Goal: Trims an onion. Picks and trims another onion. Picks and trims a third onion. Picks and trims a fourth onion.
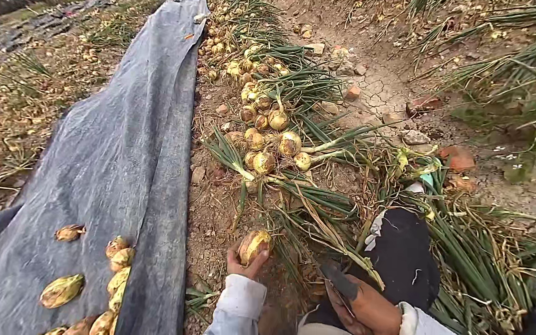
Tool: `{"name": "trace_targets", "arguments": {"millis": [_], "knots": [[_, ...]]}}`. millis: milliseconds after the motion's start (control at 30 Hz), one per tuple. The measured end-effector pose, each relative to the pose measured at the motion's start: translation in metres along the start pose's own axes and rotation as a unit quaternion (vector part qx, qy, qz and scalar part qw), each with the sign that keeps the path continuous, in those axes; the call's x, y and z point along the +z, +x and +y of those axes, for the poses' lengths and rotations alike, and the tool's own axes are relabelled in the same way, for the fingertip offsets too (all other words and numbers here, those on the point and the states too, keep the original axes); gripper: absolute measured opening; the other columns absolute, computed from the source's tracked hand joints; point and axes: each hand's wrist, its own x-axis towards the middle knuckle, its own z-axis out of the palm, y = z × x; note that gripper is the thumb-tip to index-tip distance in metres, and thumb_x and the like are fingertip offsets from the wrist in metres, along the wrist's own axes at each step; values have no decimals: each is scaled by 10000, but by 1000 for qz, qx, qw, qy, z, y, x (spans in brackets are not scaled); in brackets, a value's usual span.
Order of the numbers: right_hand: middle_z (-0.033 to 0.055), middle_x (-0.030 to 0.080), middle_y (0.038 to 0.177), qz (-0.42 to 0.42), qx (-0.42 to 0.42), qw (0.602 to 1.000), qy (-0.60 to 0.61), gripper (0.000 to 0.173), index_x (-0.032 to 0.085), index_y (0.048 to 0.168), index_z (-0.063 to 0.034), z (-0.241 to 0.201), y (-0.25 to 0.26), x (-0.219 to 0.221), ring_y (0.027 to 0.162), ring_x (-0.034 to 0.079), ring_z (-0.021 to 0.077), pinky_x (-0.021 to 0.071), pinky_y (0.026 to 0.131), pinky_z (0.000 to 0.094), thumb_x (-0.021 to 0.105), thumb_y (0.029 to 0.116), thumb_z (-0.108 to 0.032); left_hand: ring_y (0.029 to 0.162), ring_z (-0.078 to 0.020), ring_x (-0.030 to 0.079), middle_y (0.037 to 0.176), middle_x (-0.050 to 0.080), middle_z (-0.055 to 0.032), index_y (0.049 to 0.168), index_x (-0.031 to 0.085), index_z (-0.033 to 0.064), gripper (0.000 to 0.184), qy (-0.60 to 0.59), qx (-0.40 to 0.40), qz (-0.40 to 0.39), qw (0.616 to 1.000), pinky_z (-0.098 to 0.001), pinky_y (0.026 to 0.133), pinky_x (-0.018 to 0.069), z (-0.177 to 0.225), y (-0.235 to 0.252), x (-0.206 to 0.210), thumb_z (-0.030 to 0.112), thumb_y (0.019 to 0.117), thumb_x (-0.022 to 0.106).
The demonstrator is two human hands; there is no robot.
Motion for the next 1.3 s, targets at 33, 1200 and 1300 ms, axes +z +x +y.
{"name": "trace_targets", "arguments": {"millis": [33,1200,1300], "knots": [[-82,475,540,26,-8,1000,9,381,497,809,-165,2,0,-3,412,409,6,345,403,158,234,1079,-223,1070,-354,642,1314,520,-332,1485,300,-47,881,-84,-40,84,992,-465,845,597,-1,17,-10,-18,758,796],[111,598,898,7,35,937,-347,479,583,1225,-29,-13,29,6,723,579,214,497,709,424,550,1025,-463,1324,-381,563,1369,631,-201,1427,544,4,1027,579,223,-202,758,-600,1192,291,164,20,12,489,588,883],[50,610,917,84,-61,963,-250,640,568,1267,-50,-22,25,11,704,582,134,521,687,357,635,911,-577,1130,-410,684,1192,716,-218,1298,629,-55,954,463,333,-212,793,-652,1080,421,146,-21,7,476,545,876]]}}
